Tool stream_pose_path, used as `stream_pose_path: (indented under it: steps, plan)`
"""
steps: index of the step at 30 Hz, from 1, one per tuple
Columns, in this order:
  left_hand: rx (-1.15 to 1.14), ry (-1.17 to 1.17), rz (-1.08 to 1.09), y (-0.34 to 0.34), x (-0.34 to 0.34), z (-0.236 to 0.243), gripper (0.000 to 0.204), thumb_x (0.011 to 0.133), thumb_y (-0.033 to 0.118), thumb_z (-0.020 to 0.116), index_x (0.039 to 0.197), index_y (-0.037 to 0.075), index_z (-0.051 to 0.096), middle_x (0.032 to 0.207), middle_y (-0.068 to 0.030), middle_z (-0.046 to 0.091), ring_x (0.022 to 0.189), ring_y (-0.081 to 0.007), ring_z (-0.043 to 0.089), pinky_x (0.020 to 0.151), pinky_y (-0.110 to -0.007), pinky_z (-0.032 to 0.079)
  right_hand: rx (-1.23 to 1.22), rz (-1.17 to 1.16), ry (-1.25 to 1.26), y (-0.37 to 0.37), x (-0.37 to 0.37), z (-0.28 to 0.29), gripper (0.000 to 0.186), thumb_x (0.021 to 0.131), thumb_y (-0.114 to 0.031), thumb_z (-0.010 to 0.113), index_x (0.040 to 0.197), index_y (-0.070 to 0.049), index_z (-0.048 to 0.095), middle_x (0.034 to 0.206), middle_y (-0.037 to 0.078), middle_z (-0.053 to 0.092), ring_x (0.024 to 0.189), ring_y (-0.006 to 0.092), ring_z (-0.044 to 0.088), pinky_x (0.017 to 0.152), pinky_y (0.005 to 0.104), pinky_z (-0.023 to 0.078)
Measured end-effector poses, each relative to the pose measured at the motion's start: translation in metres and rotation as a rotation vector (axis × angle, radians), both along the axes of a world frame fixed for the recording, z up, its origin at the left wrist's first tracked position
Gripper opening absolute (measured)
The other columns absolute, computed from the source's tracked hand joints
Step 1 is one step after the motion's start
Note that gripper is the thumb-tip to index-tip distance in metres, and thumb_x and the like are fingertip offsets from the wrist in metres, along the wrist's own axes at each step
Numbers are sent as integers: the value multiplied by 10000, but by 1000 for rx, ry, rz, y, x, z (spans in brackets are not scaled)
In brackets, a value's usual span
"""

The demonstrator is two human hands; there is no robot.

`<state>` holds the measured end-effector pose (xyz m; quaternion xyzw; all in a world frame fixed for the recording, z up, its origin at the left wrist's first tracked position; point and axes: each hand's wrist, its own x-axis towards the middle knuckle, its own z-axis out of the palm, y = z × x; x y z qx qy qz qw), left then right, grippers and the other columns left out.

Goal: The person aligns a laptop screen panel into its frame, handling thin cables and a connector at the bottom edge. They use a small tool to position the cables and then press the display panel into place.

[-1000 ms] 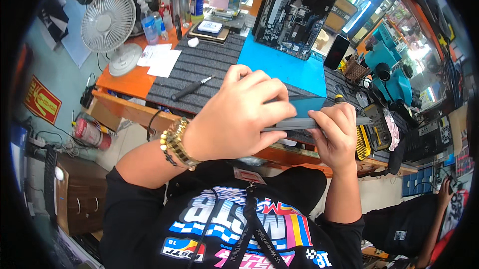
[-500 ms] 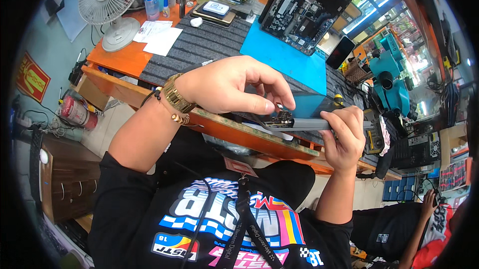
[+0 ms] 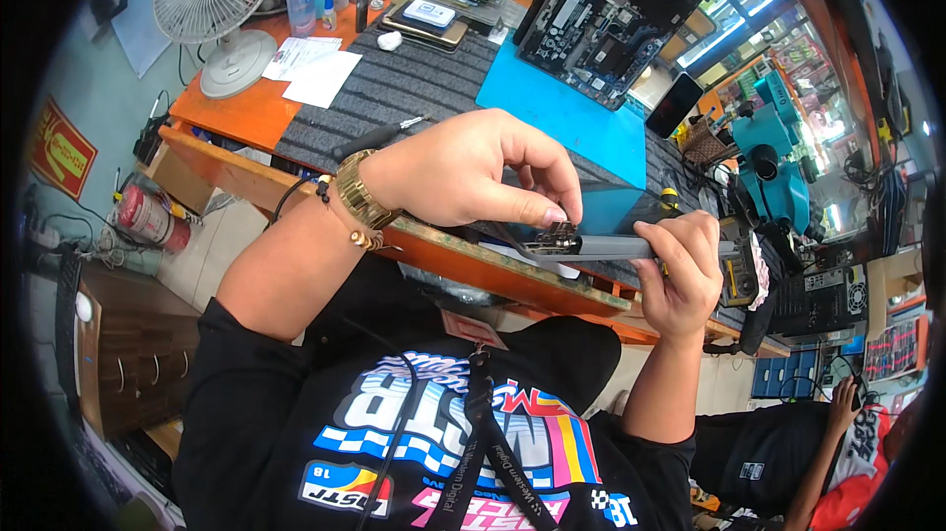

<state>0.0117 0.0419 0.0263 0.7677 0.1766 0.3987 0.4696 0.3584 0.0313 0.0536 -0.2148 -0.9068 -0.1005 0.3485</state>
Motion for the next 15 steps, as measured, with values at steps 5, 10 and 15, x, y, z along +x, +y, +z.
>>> stream_pose_path:
  steps: [5, 10, 15]
  plan:
    - [-7, -13, -12, -3, 0, 1, 127, 1061, 96, 856, 1160, 26, 892, 1098, -62, 837, 1011, -171, 759, 965, -347, 606, -2, 10, 15, 1, -1, -1, 430, 761, -133, 938, 1172, -35, 857, 1030, 78, 768, 942, 310, 680, 926, 486, 494]
    - [-37, -72, 31, -10, 1, -1, 270, 1051, 80, 864, 1313, 17, 853, 1117, -50, 836, 1043, -143, 767, 1010, -346, 605, -1, 1, 18, -1, 1, -1, 446, 749, -143, 942, 1175, -38, 862, 1034, 74, 768, 941, 307, 676, 922, 489, 489]
    - [53, -81, 103, -14, -29, -19, 375, 901, 200, 872, 1208, 6, 778, 1271, -160, 809, 1218, -284, 750, 1119, -455, 559, -3, -1, 39, -1, 5, -6, 460, 721, -154, 943, 1160, -37, 870, 1039, 74, 766, 938, 307, 669, 918, 491, 485]
